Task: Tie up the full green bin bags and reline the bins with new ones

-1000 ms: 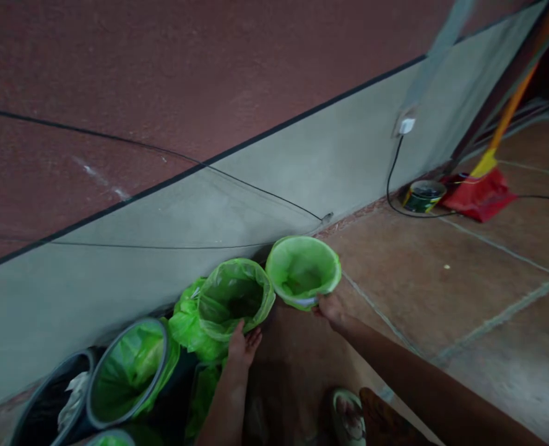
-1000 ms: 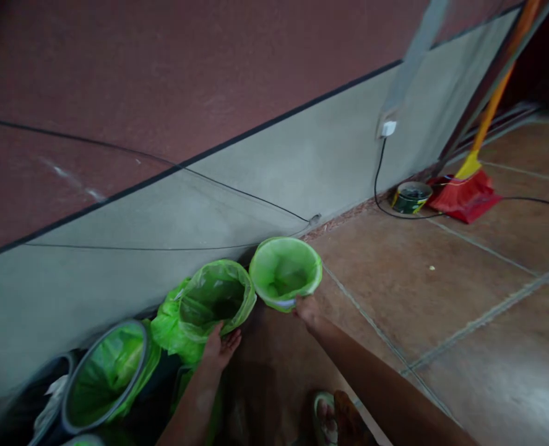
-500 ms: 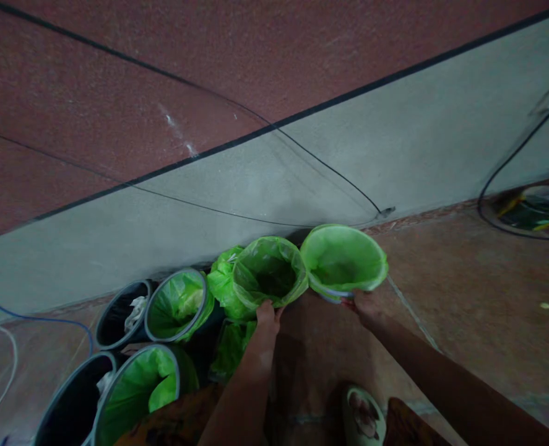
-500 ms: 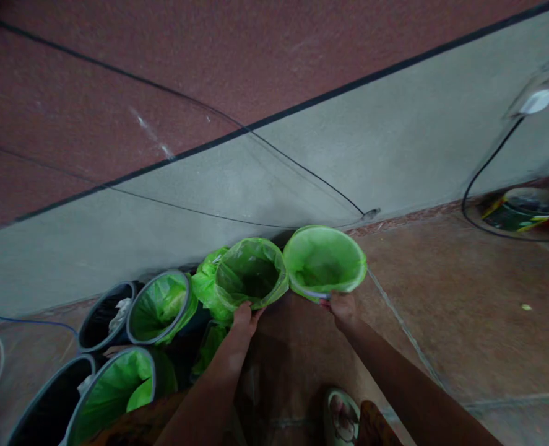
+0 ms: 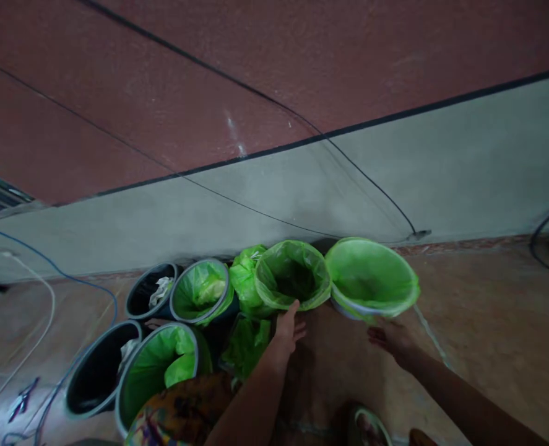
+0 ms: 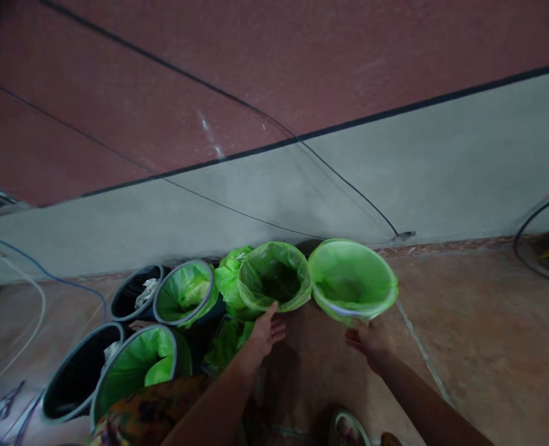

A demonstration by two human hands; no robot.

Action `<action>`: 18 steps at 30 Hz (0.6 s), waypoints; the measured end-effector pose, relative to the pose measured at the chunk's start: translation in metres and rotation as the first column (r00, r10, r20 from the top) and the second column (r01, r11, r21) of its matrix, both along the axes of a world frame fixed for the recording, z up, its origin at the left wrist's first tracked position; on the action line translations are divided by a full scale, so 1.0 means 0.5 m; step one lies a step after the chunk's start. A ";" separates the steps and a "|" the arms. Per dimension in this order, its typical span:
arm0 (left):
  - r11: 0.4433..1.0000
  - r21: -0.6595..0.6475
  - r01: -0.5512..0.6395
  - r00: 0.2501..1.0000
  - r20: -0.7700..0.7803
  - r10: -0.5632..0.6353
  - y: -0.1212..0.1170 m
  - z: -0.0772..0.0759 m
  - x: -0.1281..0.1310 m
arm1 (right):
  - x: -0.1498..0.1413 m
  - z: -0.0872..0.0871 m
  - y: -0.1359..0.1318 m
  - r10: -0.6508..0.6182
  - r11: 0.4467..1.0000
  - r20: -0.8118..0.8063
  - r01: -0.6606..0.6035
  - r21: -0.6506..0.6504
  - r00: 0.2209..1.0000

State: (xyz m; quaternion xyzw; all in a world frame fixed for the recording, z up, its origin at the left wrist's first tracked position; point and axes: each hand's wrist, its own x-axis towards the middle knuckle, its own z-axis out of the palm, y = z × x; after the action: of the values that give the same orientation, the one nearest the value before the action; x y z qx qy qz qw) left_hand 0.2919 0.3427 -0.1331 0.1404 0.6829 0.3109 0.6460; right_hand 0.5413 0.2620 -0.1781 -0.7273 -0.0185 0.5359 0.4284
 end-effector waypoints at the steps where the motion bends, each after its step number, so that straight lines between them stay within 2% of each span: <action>1: 1.000 -0.009 0.029 0.999 -0.012 -0.030 -0.014 0.004 -0.006 | -0.004 0.008 -0.011 0.034 0.999 -0.011 -0.035 -0.019 0.999; 5: 0.985 -0.048 0.168 0.985 -0.028 -0.169 -0.067 0.024 -0.038 | -0.036 0.044 -0.042 0.255 0.967 -0.014 -0.255 -0.017 0.967; 8: 0.988 -0.054 0.146 0.988 -0.041 -0.148 -0.094 0.063 -0.074 | -0.079 0.085 -0.035 0.393 0.918 0.004 -0.393 0.058 0.919; 10: 0.994 0.018 0.107 0.994 -0.005 -0.107 -0.105 0.113 -0.107 | -0.119 0.125 -0.019 0.456 0.886 0.007 -0.455 0.093 0.890; 14: 0.962 0.273 0.018 0.994 0.100 -0.046 -0.119 0.260 -0.210 | -0.214 0.209 0.012 0.582 0.810 0.001 -0.580 0.092 0.813; 16: 0.905 0.424 -0.035 0.997 0.075 0.003 -0.127 0.325 -0.286 | -0.266 0.230 0.016 0.651 0.752 0.023 -0.649 0.112 0.758; 18: 0.846 0.521 -0.110 0.993 0.011 0.122 -0.141 0.361 -0.378 | -0.320 0.227 0.011 0.725 0.677 0.056 -0.725 0.129 0.687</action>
State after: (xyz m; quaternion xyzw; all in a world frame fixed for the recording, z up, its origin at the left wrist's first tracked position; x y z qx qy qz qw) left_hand 0.1030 0.2725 0.0475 0.2720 0.5876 0.5209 0.5563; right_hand 0.3812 0.2676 -0.0646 -0.6284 -0.3427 0.6588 0.2316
